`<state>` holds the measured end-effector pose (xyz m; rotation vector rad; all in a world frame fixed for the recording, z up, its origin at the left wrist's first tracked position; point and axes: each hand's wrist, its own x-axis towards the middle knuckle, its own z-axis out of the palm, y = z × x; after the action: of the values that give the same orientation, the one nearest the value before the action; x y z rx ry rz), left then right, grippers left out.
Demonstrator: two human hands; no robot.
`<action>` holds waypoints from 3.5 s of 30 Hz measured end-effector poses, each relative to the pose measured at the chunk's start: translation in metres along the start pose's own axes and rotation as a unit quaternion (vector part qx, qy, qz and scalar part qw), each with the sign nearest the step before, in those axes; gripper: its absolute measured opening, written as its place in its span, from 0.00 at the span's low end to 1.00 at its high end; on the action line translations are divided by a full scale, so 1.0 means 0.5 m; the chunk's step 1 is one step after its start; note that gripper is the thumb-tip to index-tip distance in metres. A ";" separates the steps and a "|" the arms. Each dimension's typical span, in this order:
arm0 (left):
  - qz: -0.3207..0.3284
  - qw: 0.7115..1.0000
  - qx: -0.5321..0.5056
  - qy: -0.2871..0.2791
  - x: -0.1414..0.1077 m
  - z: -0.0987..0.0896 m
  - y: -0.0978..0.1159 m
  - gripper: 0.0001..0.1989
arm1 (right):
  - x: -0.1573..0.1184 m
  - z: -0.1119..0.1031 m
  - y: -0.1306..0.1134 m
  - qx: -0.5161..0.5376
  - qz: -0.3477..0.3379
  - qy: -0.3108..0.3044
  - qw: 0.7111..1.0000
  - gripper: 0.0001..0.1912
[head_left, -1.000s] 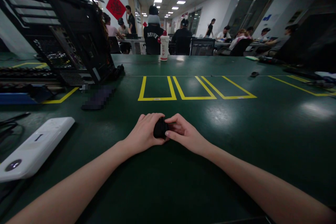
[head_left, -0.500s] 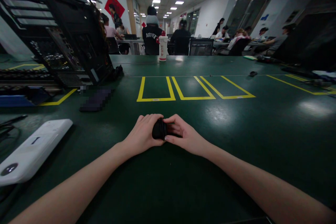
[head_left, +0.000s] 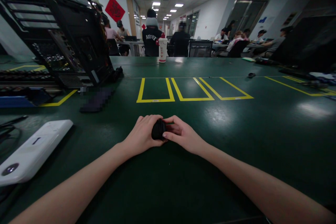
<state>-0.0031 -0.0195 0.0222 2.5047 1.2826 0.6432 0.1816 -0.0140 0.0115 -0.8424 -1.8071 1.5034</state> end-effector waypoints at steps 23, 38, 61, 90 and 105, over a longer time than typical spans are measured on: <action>0.005 1.000 -0.002 0.001 -0.002 0.001 -0.002 0.27 | 0.003 0.001 -0.006 0.010 0.008 -0.001 1.000 0.13; 0.012 1.000 0.005 0.019 0.001 0.013 -0.009 0.26 | 0.006 0.006 0.000 0.013 -0.022 0.021 0.999 0.14; 0.005 1.000 0.011 0.001 -0.001 -0.001 0.001 0.27 | 0.000 -0.005 -0.007 0.038 -0.009 -0.029 0.999 0.18; 0.015 0.999 0.006 0.029 0.000 0.019 -0.015 0.28 | 0.007 -0.001 0.001 0.017 -0.014 0.016 1.000 0.14; 0.022 0.999 0.019 0.041 -0.001 0.022 -0.017 0.28 | 0.010 -0.005 0.001 0.028 -0.025 0.000 0.999 0.11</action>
<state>-0.0038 -0.0154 0.0091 2.5675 1.2834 0.7469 0.1804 -0.0084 0.0115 -0.7646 -1.7644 1.5151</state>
